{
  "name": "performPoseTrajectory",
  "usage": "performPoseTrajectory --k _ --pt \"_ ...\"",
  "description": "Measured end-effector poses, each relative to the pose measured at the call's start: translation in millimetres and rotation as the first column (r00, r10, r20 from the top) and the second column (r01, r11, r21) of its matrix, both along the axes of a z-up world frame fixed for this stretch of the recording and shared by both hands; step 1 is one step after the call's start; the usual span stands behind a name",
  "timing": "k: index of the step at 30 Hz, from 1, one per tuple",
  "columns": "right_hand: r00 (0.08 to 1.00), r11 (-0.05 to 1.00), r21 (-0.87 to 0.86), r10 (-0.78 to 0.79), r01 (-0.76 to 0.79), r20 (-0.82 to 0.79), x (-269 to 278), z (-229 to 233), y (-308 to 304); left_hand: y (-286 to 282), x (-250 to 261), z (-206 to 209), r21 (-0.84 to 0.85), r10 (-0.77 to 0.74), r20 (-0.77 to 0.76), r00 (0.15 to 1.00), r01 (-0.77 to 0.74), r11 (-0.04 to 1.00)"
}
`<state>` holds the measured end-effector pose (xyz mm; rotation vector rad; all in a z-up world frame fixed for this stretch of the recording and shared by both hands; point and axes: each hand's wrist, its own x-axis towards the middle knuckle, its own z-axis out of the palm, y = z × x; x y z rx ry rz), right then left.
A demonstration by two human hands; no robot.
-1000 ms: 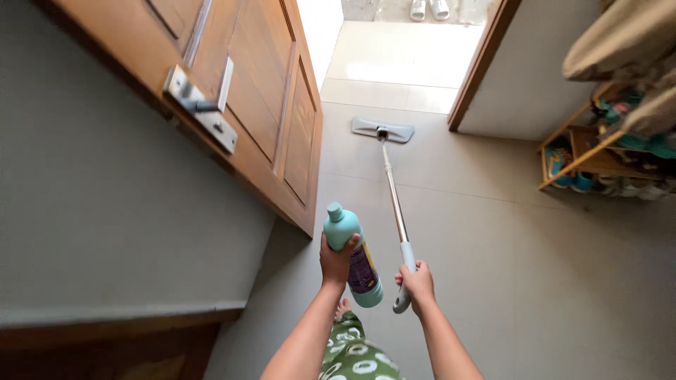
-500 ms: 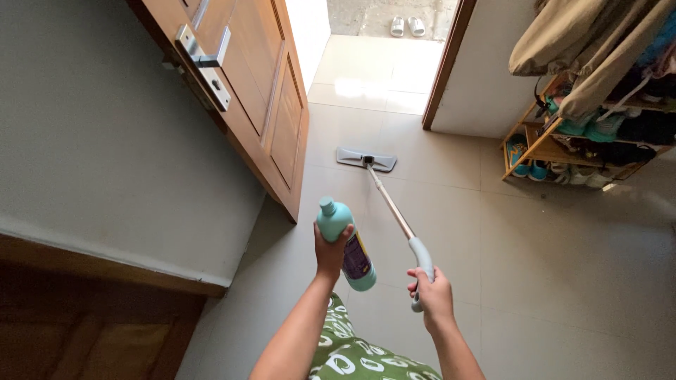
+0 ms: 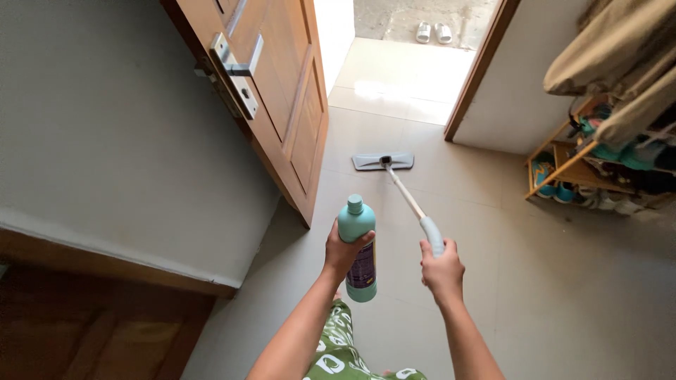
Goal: The person is mopping the floor while holding a bottle of cleaning solution.
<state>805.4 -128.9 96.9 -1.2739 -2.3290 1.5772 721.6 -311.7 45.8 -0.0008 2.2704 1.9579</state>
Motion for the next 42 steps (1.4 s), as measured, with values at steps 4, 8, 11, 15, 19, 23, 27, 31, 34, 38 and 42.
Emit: performPoseTrajectory --k 4,8,11,15,19,23,27,31,34,38,42 --pt "0.988 0.944 0.292 0.148 -0.154 0.043 -79.4 -58.3 25.8 -13.1 -41.7 -13.2 0.094 0.007 0.012 1.000 -0.008 0.996" --pt "0.965 0.912 0.324 0.206 -0.250 0.164 -161.3 -62.3 30.9 -29.9 -83.5 -23.2 0.183 0.026 0.001 1.000 -0.026 0.983" --pt "0.959 0.867 0.424 0.187 -0.263 0.212 -227.8 -103.2 53.4 -41.5 -113.1 -26.7 0.204 0.032 0.014 0.999 -0.034 0.978" --pt "0.943 0.888 0.398 0.101 -0.229 0.317 -284.2 -88.9 62.5 -52.2 -141.0 -14.8 0.094 0.026 0.006 1.000 -0.026 0.995" --pt "0.918 0.907 0.359 0.069 -0.222 0.392 -301.3 -125.2 67.4 -54.6 -154.9 -17.5 0.066 0.028 -0.002 1.000 -0.028 0.997" --pt "0.929 0.875 0.373 0.190 -0.307 0.318 -277.9 -170.9 54.8 -47.4 -158.3 -26.3 0.072 0.034 0.057 0.998 -0.038 0.997" --pt "0.913 0.919 0.221 0.247 -0.327 0.326 -217.3 -92.1 22.1 -36.0 -141.6 -18.3 0.113 0.094 0.045 0.995 -0.099 0.989" --pt "0.908 0.918 0.201 0.267 -0.342 0.323 -157.4 -43.6 35.2 -17.3 -114.8 -8.5 0.120 0.092 -0.009 0.996 -0.090 0.989" --pt "0.884 0.887 0.226 0.314 -0.404 0.347 -106.5 -20.2 55.3 -2.0 -80.8 18.5 0.175 0.056 0.027 0.998 -0.059 0.983" --pt "0.804 0.830 0.220 0.374 -0.513 0.462 -29.3 32.8 65.2 20.3 -29.4 39.7 0.147 0.048 0.071 0.996 -0.058 0.987" --pt "0.771 0.794 0.247 0.381 -0.556 0.511 31.8 50.4 74.5 41.0 15.6 31.4 0.307 -0.016 -0.032 0.999 0.025 0.951"
